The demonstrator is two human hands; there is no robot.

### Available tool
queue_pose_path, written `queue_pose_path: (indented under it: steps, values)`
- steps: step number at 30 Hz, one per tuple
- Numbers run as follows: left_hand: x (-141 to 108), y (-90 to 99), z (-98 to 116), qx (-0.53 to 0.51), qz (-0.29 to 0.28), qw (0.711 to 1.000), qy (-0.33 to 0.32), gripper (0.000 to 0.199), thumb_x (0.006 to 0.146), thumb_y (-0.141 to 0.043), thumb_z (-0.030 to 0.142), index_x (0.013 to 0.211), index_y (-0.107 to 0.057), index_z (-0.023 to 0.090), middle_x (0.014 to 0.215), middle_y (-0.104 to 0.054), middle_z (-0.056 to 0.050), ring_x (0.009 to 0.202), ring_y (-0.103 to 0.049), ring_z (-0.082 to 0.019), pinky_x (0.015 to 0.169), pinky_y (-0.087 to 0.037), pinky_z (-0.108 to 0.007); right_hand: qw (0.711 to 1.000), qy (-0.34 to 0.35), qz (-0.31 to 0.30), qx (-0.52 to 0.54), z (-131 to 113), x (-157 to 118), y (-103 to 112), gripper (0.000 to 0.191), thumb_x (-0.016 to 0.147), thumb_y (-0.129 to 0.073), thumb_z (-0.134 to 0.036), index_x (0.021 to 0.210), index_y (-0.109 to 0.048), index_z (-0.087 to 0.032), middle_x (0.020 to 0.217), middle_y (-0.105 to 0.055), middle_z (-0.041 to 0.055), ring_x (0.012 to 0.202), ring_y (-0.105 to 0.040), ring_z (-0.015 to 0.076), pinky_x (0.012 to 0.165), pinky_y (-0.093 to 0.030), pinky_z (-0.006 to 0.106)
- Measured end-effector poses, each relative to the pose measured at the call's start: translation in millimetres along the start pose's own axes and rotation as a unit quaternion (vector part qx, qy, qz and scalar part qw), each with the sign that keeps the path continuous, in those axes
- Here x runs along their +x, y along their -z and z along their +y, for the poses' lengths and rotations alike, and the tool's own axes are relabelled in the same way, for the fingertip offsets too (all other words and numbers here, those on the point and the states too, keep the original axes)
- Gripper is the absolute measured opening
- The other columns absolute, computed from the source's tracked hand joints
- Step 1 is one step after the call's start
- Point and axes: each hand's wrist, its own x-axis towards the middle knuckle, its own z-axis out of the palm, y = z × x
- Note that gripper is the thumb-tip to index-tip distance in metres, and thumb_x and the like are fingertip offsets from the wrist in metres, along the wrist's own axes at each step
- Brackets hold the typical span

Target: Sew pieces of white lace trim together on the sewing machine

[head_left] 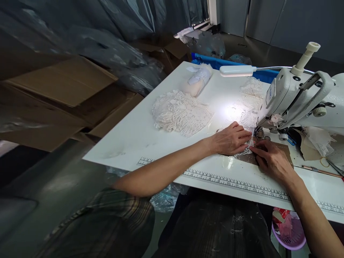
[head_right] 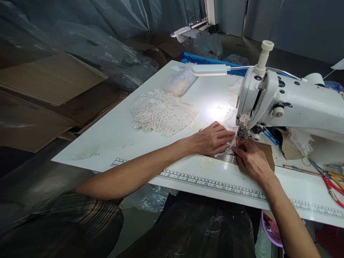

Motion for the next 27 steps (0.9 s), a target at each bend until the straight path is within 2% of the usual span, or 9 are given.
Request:
queue_pose_path:
  steps: [9,15,21,27]
  values:
    - [1.5,2.3,2.4,0.008,-0.022,1.000,0.014,0.029,0.100,-0.042,0.029,0.113,-0.063,0.015,0.121,-0.066,-0.010,0.089,-0.059,-0.020,0.080,-0.038,-0.035,1.000,-0.005,0.000,-0.006,-0.4,0.1,-2.2,0.038,0.089,-0.048,-0.016,0.119,-0.070,-0.024,0.112,-0.065,0.0127,0.100,-0.063,0.0227,0.073,-0.060,0.035]
    - [1.8,6.7,3.4,-0.008,-0.033,0.999,0.031,0.031,0.102,-0.041,0.033,0.114,-0.065,0.017,0.123,-0.067,-0.009,0.093,-0.058,-0.021,0.080,-0.037,-0.036,1.000,-0.003,0.001,-0.021,-3.4,0.2,-2.9,0.037,0.090,-0.045,-0.017,0.118,-0.070,-0.021,0.108,-0.065,0.0139,0.096,-0.063,0.0242,0.068,-0.059,0.035]
    - [8.5,11.3,3.0,-0.009,-0.065,0.997,0.045,0.031,0.102,-0.040,0.030,0.107,-0.068,0.018,0.119,-0.069,-0.008,0.091,-0.060,-0.020,0.083,-0.035,-0.036,0.999,-0.023,-0.007,-0.028,-7.5,0.3,-3.8,0.038,0.090,-0.046,-0.016,0.122,-0.066,-0.023,0.108,-0.064,0.0133,0.095,-0.063,0.0235,0.066,-0.058,0.033]
    - [13.1,6.4,-3.8,-0.007,-0.045,0.999,0.023,0.029,0.102,-0.040,0.027,0.108,-0.068,0.018,0.121,-0.068,-0.006,0.093,-0.060,-0.020,0.083,-0.035,-0.034,0.998,-0.033,-0.013,-0.044,-10.1,2.0,-1.9,0.039,0.090,-0.045,-0.016,0.123,-0.065,-0.025,0.108,-0.063,0.0131,0.094,-0.062,0.0229,0.062,-0.057,0.031]
